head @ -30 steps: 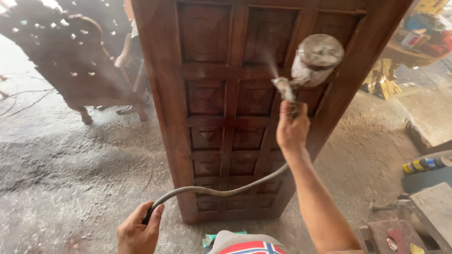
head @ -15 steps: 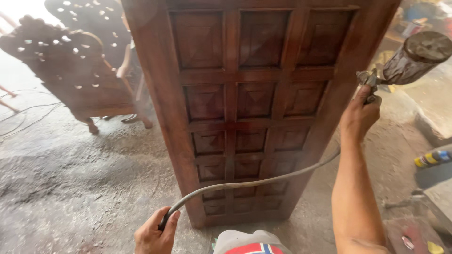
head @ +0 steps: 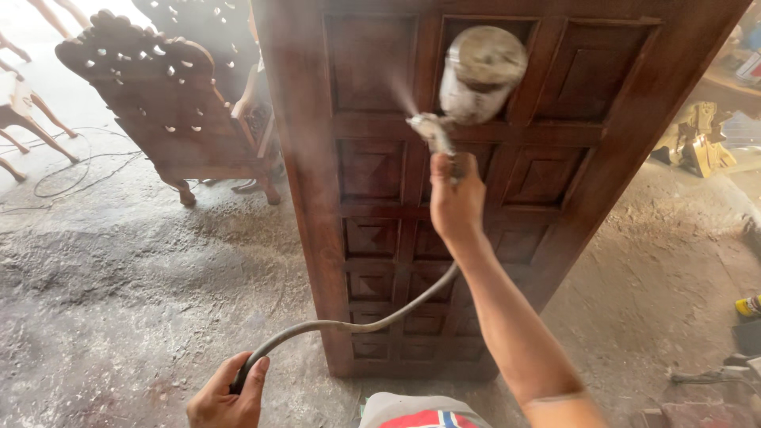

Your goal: The person pours finishing liquid from a can into the cup of a spray gun, attaches the cup to the gun, and then sprays the paneled surfaces of a large wooden cabinet, moving the gun across the panels while holding the hose. At the end they stop spraying and step away from the cabinet.

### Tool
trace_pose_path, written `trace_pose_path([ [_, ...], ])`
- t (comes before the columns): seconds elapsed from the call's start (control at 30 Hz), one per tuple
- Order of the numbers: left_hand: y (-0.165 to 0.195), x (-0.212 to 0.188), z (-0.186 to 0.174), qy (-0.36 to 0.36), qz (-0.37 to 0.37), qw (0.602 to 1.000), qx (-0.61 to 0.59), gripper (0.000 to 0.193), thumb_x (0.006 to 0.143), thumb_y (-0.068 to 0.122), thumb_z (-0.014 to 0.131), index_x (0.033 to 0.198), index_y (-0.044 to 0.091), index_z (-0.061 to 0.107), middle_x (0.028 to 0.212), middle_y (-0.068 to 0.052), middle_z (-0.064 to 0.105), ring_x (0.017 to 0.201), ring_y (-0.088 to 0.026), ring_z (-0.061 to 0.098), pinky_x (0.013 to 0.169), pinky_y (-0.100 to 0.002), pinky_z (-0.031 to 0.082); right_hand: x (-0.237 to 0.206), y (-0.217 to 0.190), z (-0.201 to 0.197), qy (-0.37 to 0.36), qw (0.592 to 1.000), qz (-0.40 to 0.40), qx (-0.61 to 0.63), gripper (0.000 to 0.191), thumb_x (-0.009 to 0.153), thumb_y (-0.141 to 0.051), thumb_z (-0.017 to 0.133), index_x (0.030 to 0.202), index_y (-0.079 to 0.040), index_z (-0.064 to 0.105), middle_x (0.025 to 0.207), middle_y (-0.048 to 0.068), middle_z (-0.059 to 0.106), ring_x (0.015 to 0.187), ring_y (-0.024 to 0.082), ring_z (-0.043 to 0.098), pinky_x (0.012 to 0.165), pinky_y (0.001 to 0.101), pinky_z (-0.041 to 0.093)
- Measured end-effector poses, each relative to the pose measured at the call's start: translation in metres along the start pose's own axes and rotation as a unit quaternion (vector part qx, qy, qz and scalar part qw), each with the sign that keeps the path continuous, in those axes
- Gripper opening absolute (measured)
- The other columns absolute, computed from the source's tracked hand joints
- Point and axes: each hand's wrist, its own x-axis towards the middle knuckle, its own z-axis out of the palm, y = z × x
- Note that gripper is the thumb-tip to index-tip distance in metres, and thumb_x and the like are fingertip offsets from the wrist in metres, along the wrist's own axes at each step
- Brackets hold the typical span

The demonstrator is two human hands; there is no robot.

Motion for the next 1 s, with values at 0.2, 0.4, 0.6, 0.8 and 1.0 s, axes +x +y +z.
trace_pose_path([
  [0.2,-0.002,0.006,0.002,0.023,-0.003,1.000,-0.001,0.026,0.084,0.023,0.082,0.104,0.007,0.081,0.071,-0.011,0.078,0.061,-0.015,0.074,0.059,-0.029,0.055,0.008,-0.020,0.043,-0.011,0.993,-0.118,-0.018,0.059,0.108,-0.065,0.043,0.105,-0.007,0.057,0.076,0.004,0.064,0.065,0.011,0.060,0.055,0.0307,0.049],
  [0.4,0.014,0.010,0.004,-0.021,0.032,0.999,-0.015,0.026,0.085,0.024,0.080,0.105,0.008,0.080,0.069,-0.008,0.078,0.060,-0.012,0.073,0.055,-0.029,0.055,0.018,0.015,-0.023,0.052,0.996,-0.008,-0.071,0.056,0.101,-0.065,0.037,0.105,-0.011,0.049,0.068,0.001,0.057,0.048,0.010,0.050,0.036,0.0332,0.045],
  [0.6,0.065,0.011,0.010,-0.057,0.113,0.990,-0.054,0.024,0.085,0.022,0.078,0.104,0.008,0.079,0.064,-0.007,0.072,0.054,-0.010,0.065,0.051,-0.029,0.051,0.033,0.078,-0.119,0.186,0.979,-0.047,-0.064,0.054,0.111,-0.063,0.039,0.105,-0.010,0.049,0.079,-0.001,0.054,0.062,0.009,0.048,0.051,0.0287,0.045],
  [0.8,0.100,0.015,0.010,-0.053,0.165,0.982,-0.075,0.021,0.084,0.020,0.078,0.102,0.009,0.078,0.064,-0.005,0.070,0.051,-0.008,0.062,0.047,-0.029,0.048,0.057,0.114,-0.170,0.344,0.926,-0.101,-0.116,0.048,0.116,-0.054,0.045,0.120,-0.007,0.053,0.090,-0.001,0.062,0.074,0.009,0.058,0.062,0.0296,0.050],
  [1.0,0.092,0.018,0.003,-0.044,0.119,0.989,-0.077,0.022,0.086,0.021,0.078,0.103,0.007,0.079,0.058,-0.007,0.067,0.050,-0.010,0.060,0.047,-0.030,0.047,0.058,0.088,-0.133,0.291,0.955,-0.021,-0.044,0.048,0.111,-0.056,0.044,0.114,-0.008,0.051,0.081,0.000,0.060,0.063,0.011,0.054,0.055,0.0304,0.049],
])
